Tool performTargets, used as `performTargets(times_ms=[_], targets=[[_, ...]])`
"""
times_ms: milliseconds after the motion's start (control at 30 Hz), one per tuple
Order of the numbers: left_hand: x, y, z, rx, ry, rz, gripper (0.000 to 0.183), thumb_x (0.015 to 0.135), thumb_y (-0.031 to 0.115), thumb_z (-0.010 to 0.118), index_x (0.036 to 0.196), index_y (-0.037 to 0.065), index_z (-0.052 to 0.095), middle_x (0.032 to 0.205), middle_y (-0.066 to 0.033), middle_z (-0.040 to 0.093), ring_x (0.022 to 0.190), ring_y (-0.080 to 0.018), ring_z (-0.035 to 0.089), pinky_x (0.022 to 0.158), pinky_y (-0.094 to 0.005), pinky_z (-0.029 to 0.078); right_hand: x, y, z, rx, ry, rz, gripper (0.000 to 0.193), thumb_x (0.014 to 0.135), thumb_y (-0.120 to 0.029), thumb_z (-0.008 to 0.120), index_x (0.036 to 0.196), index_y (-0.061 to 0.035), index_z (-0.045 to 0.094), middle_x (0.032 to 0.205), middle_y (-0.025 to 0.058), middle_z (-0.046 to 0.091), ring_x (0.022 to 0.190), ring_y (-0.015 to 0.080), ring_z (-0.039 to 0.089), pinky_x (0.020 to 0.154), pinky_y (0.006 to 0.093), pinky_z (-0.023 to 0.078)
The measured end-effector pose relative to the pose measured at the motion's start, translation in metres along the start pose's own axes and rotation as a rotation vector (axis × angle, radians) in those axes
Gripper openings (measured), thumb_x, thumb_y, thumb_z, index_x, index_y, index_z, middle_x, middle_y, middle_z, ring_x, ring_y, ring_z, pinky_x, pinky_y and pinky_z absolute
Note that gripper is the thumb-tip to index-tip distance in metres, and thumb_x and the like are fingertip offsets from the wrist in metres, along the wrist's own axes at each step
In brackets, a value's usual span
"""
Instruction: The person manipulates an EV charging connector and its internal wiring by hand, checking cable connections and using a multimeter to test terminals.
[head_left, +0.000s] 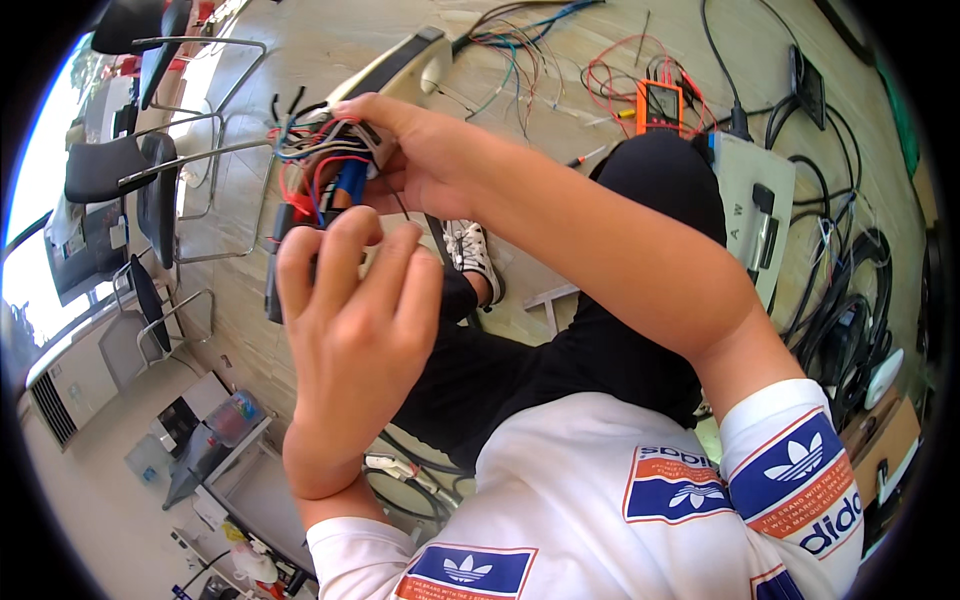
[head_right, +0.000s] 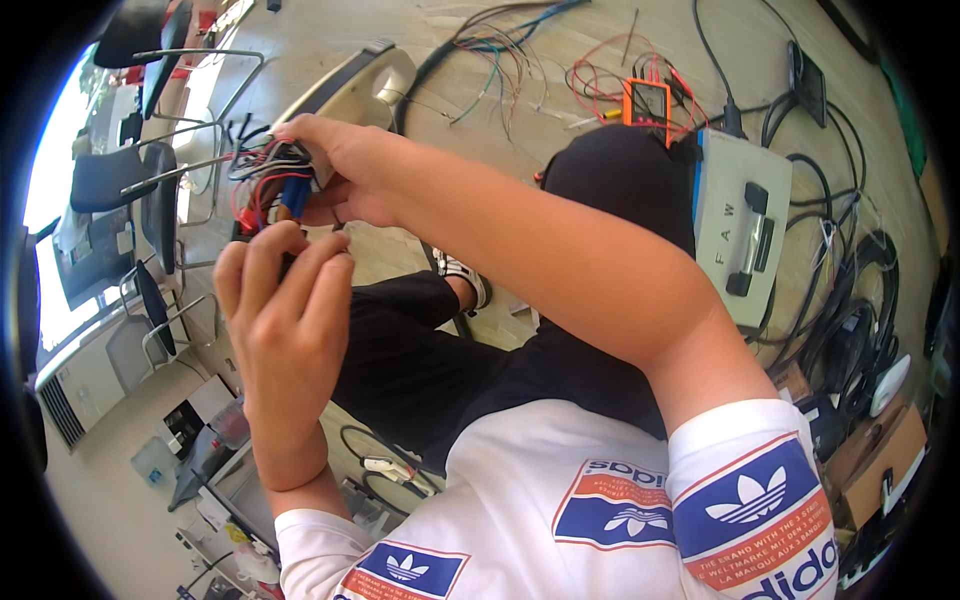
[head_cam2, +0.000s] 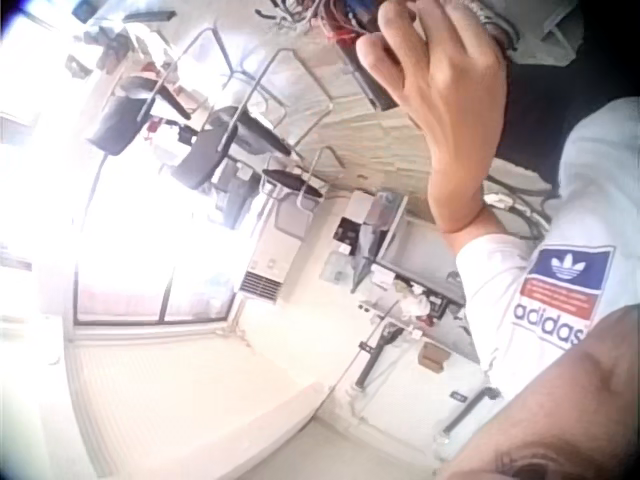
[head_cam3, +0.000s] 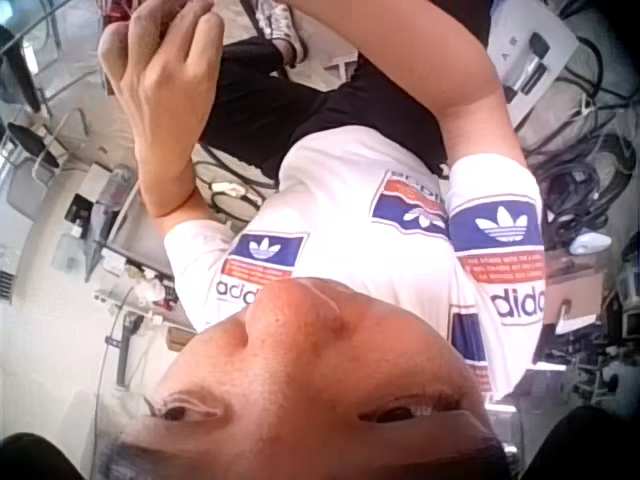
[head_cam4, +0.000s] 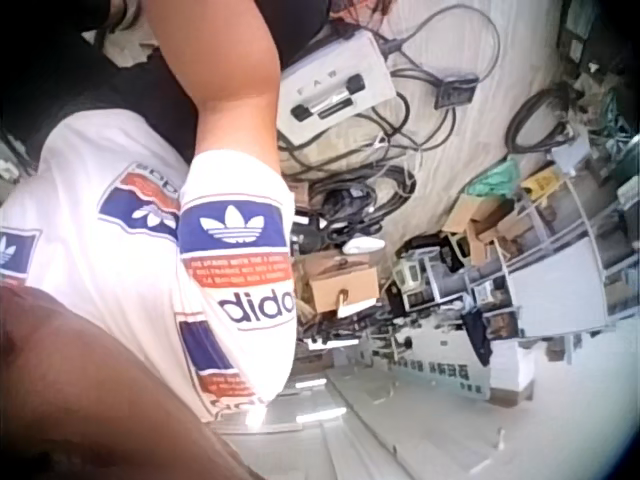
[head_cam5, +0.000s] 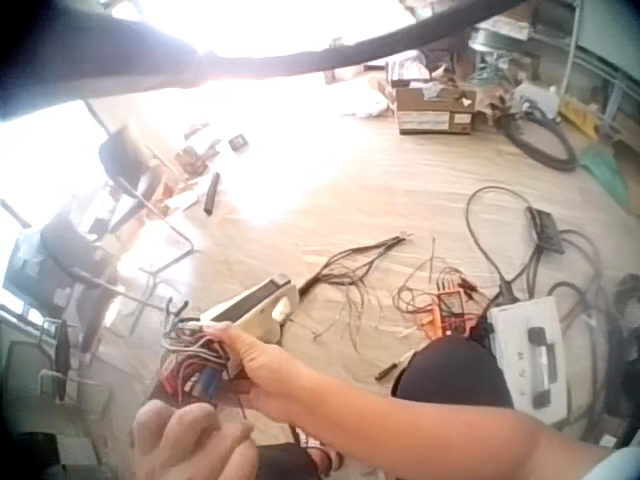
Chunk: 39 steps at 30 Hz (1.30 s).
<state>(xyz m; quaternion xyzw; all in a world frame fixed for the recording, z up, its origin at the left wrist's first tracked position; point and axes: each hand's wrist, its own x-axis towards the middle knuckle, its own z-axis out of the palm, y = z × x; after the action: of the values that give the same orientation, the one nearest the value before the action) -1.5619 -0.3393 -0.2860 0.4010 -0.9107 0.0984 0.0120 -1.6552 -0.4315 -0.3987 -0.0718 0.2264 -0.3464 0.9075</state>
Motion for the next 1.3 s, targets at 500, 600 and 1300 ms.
performTargets(times_ms=[500,600,1300], targets=[[-0.072,-0.002,0.037,-1.025,0.444,-0.538,0.012,0.093,0.013,0.068,0.094,0.001,0.067,0.09,-0.0102,0.069,0.085,-0.0217,0.067,0.081,-0.0339,0.054,-0.058,0.024,-0.087,-0.098,-0.026,0.115,0.074,0.086,-0.05,0.068,0.135,0.0023,0.053,0.122,0.0189,0.066,0.098,0.0231,0.07,0.092,0.037,0.056],[-0.074,-0.007,0.074,-1.715,0.005,-0.956,0.02,0.1,0.018,0.062,0.104,-0.001,0.065,0.092,-0.0043,0.068,0.084,-0.01,0.062,0.076,-0.0252,0.05,-0.073,0.022,-0.089,-0.192,-0.009,0.137,0.079,0.083,-0.055,0.069,0.133,0.0042,0.054,0.114,0.02,0.069,0.093,0.0248,0.071,0.088,0.0382,0.058],[-0.085,0.045,0.13,-2.699,-0.116,-1.464,0.018,0.098,0.019,0.061,0.099,0.002,0.065,0.087,-0.0063,0.069,0.073,-0.0122,0.066,0.068,-0.0263,0.055,-0.083,0.047,-0.117,-0.157,-0.004,0.193,0.075,0.083,-0.046,0.078,0.136,0.0008,0.052,0.122,0.0123,0.067,0.111,0.0201,0.067,0.098,0.0364,0.054]])
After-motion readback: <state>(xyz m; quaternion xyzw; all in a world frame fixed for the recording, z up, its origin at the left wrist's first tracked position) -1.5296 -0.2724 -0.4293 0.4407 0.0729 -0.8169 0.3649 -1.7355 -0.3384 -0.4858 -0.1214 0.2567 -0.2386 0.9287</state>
